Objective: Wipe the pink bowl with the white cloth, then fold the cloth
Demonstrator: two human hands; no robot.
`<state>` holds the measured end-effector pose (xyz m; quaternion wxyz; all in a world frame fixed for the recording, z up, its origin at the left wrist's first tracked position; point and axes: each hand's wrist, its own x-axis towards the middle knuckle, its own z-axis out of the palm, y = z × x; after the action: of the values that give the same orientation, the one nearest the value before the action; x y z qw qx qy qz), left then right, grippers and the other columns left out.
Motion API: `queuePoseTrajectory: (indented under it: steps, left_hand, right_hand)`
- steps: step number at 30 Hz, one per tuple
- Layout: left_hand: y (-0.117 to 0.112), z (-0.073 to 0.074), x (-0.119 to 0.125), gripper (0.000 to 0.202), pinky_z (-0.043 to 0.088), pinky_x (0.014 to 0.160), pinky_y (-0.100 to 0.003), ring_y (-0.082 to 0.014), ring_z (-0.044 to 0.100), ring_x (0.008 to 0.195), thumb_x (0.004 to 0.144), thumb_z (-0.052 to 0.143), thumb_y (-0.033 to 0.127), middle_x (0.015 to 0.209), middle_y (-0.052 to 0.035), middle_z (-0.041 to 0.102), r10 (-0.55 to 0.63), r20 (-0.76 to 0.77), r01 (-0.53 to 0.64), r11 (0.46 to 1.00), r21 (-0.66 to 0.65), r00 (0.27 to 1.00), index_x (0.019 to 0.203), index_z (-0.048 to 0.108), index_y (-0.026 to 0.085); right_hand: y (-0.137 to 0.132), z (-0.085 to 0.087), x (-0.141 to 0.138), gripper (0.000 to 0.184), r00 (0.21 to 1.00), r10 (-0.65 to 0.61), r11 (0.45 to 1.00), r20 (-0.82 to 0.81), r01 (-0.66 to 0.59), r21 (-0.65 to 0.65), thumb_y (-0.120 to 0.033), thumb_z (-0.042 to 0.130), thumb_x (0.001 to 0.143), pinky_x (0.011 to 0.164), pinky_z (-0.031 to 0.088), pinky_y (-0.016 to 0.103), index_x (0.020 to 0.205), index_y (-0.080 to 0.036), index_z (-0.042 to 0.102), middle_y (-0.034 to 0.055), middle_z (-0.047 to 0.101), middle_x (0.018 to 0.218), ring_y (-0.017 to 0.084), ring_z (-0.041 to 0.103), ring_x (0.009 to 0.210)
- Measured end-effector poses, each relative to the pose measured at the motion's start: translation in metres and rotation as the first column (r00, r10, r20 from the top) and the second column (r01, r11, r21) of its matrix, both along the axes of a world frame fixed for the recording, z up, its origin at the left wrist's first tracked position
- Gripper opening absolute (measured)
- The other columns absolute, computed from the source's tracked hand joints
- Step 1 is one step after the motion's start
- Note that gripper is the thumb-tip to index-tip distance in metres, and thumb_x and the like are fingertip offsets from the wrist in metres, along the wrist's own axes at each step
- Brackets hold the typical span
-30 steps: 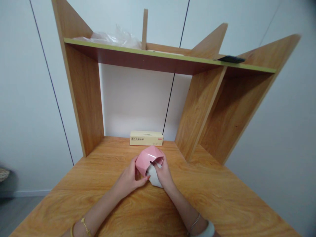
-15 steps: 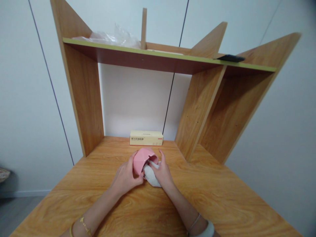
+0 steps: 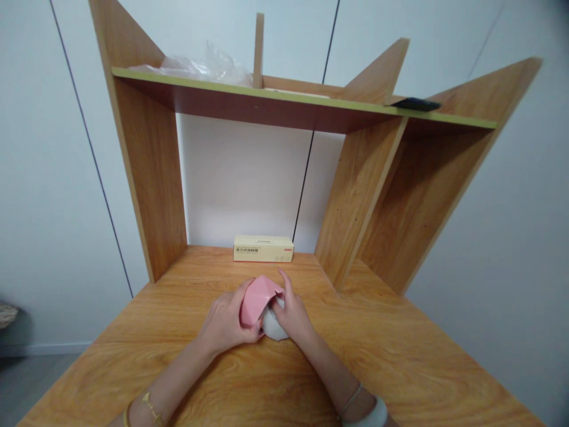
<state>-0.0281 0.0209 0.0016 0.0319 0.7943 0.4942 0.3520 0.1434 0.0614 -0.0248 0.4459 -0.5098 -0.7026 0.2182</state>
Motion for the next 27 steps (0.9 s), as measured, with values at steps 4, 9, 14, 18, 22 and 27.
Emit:
queuePoseTrajectory:
  steps: [4,9,14,18,22,27]
  left_hand:
    - [0.002,0.002,0.002,0.067,0.042,0.083,-0.038,-0.0268,0.055,0.096,0.07,0.053,0.043,0.106,-0.012,0.058,0.001,0.1,0.001,1.0,-0.022,0.995,0.128,0.033,0.016]
    - [0.006,-0.001,0.004,0.07,0.042,0.085,-0.04,-0.0252,0.053,0.1,0.073,0.054,0.044,0.114,-0.0125,0.053,0.0,0.272,0.023,0.996,-0.082,0.962,0.131,0.026,0.016]
    - [0.003,-0.003,0.009,0.073,0.03,0.098,-0.042,-0.0258,0.038,0.119,0.072,0.057,0.04,0.131,-0.0156,0.038,-0.131,0.342,0.177,0.978,-0.107,0.93,0.131,0.021,0.016]
    - [-0.001,0.0,0.01,0.08,0.033,0.096,-0.042,-0.0262,0.042,0.116,0.067,0.063,0.038,0.129,-0.0162,0.041,-0.162,0.361,0.222,0.967,-0.129,0.918,0.13,0.019,0.015]
    - [-0.001,0.001,0.009,0.067,0.042,0.087,-0.039,-0.0246,0.053,0.102,0.069,0.059,0.037,0.115,-0.0137,0.053,-0.09,0.313,0.14,0.98,-0.141,0.946,0.124,0.027,0.015]
    - [0.0,0.0,0.006,0.064,0.045,0.079,-0.036,-0.0251,0.058,0.092,0.066,0.058,0.034,0.108,-0.0114,0.058,-0.006,0.218,0.028,0.995,-0.098,0.976,0.122,0.032,0.016]
  right_hand:
    - [0.006,-0.006,0.001,0.062,0.981,0.035,0.999,-0.191,-0.034,0.008,-0.024,0.044,0.077,0.068,0.046,0.029,0.133,-0.017,0.02,0.0056,0.064,0.084,0.018,0.061,0.076]
    - [0.009,-0.007,0.003,0.059,0.966,-0.071,0.995,-0.247,0.086,0.051,-0.027,0.045,0.077,0.079,0.044,0.032,0.131,-0.017,0.025,0.0097,0.06,0.1,0.02,0.057,0.091]
    - [0.007,-0.007,0.001,0.06,0.956,-0.029,0.997,-0.292,0.05,0.067,-0.03,0.044,0.078,0.083,0.042,0.033,0.133,-0.018,0.022,0.0101,0.059,0.105,0.02,0.054,0.098]
    - [0.008,-0.009,-0.001,0.058,0.942,0.021,0.997,-0.335,0.003,0.071,-0.032,0.046,0.078,0.083,0.043,0.031,0.131,-0.019,0.026,0.0098,0.058,0.106,0.02,0.054,0.1]
    - [0.013,-0.012,-0.004,0.065,0.933,0.041,0.998,-0.356,-0.022,0.055,-0.031,0.052,0.074,0.081,0.044,0.032,0.131,-0.019,0.024,0.009,0.06,0.103,0.019,0.057,0.095]
    - [0.014,-0.011,-0.005,0.071,0.962,-0.01,1.0,-0.275,0.003,-0.028,-0.029,0.057,0.068,0.07,0.046,0.03,0.13,-0.017,0.024,0.0065,0.064,0.09,0.019,0.06,0.08]
